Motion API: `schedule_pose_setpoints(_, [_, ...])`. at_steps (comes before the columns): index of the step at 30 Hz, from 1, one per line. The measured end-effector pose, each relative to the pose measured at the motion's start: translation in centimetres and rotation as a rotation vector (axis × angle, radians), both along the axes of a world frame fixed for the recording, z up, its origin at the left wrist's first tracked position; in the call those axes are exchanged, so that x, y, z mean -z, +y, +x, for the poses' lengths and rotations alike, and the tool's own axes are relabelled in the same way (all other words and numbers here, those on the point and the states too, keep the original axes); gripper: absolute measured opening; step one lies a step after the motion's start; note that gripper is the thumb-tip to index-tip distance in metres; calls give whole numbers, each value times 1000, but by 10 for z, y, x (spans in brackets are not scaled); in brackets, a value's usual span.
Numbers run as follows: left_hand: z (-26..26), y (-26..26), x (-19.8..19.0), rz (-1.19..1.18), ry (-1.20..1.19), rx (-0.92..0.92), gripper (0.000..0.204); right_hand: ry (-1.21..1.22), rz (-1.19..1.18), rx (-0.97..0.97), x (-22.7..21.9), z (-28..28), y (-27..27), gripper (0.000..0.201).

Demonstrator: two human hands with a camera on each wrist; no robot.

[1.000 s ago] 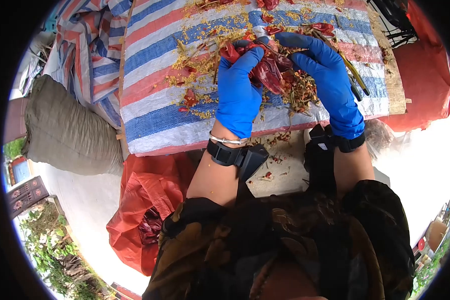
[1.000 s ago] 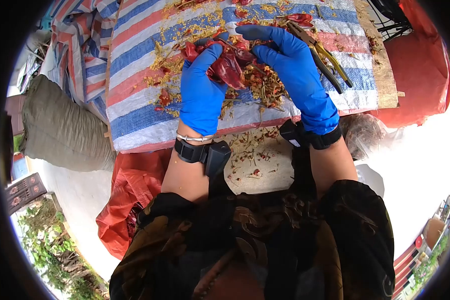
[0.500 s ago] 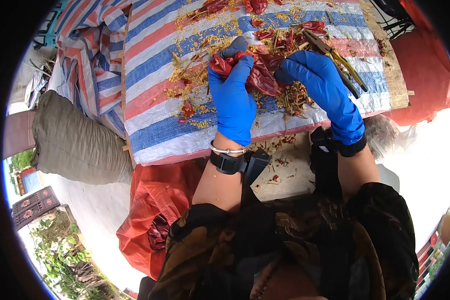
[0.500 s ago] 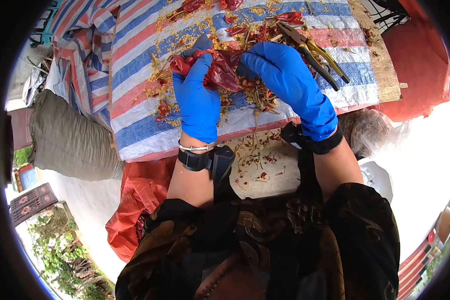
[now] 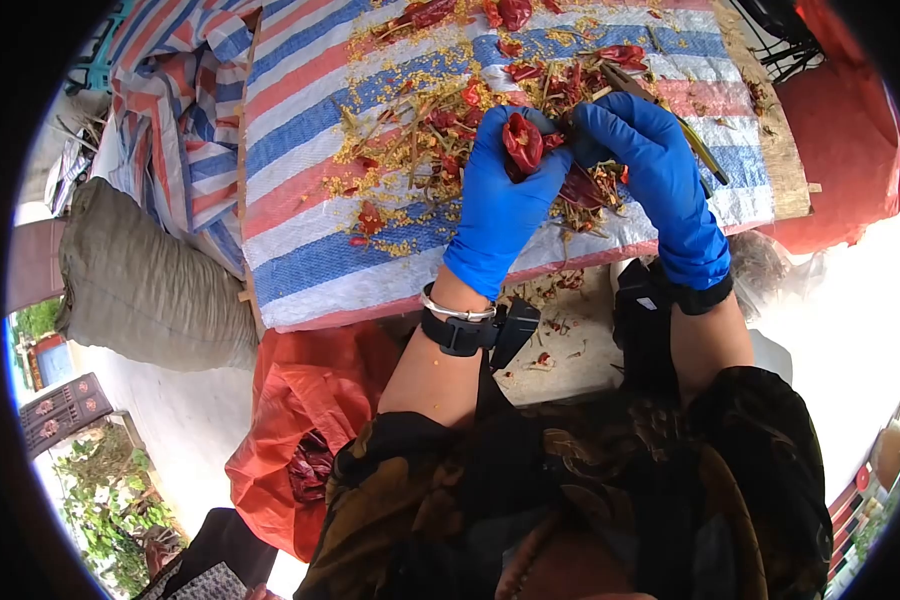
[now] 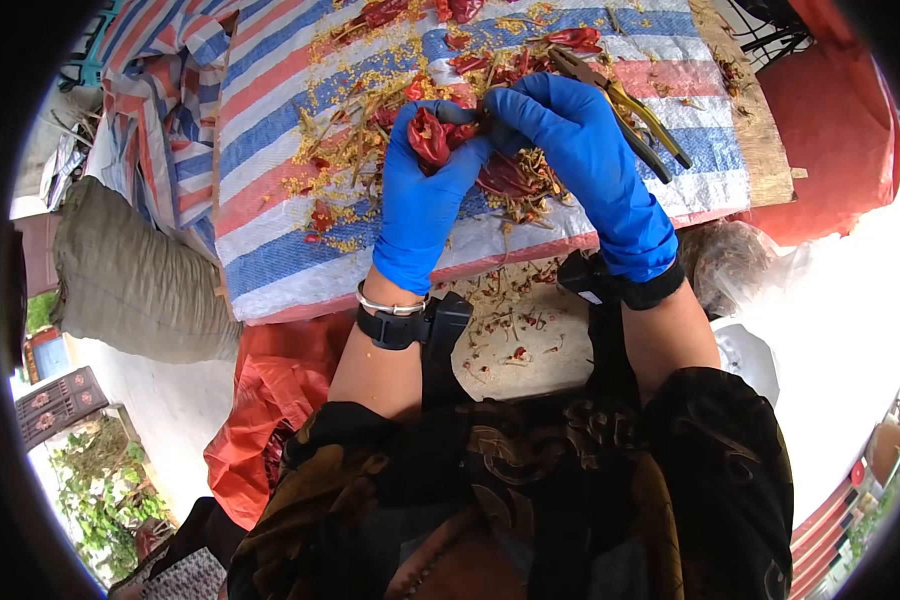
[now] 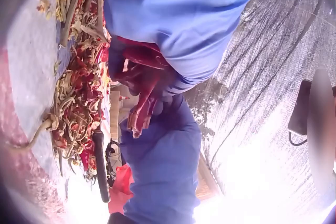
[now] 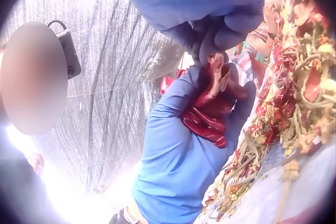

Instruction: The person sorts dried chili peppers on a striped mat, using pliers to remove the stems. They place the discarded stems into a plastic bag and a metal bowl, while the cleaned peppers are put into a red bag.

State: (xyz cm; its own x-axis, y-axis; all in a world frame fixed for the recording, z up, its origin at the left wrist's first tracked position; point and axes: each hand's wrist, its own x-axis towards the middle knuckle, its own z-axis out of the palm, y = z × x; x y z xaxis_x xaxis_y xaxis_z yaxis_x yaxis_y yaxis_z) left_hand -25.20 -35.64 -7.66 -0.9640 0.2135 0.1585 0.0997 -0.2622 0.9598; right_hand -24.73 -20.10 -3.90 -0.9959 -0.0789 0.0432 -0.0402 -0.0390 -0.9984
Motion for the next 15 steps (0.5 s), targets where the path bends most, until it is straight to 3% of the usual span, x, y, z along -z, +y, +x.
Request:
schedule_pose_setpoints(6, [-2,-5,-3,83,-74,-54,25,93,-39,69,1,-2,-7,18])
schedule_pose_setpoints(9, [0,-4,-7,63,-54,-39,28,142,-63,-6,5,-5,-5,17])
schedule_pose_setpoints(11, [2,-3,-16,94,-64,48,32,118,7,-53,6,-6,1,16])
schedule_pose_setpoints(15, [-1,-1,-9,96,-107,50,32,30,109,-62,1,-4,4,15])
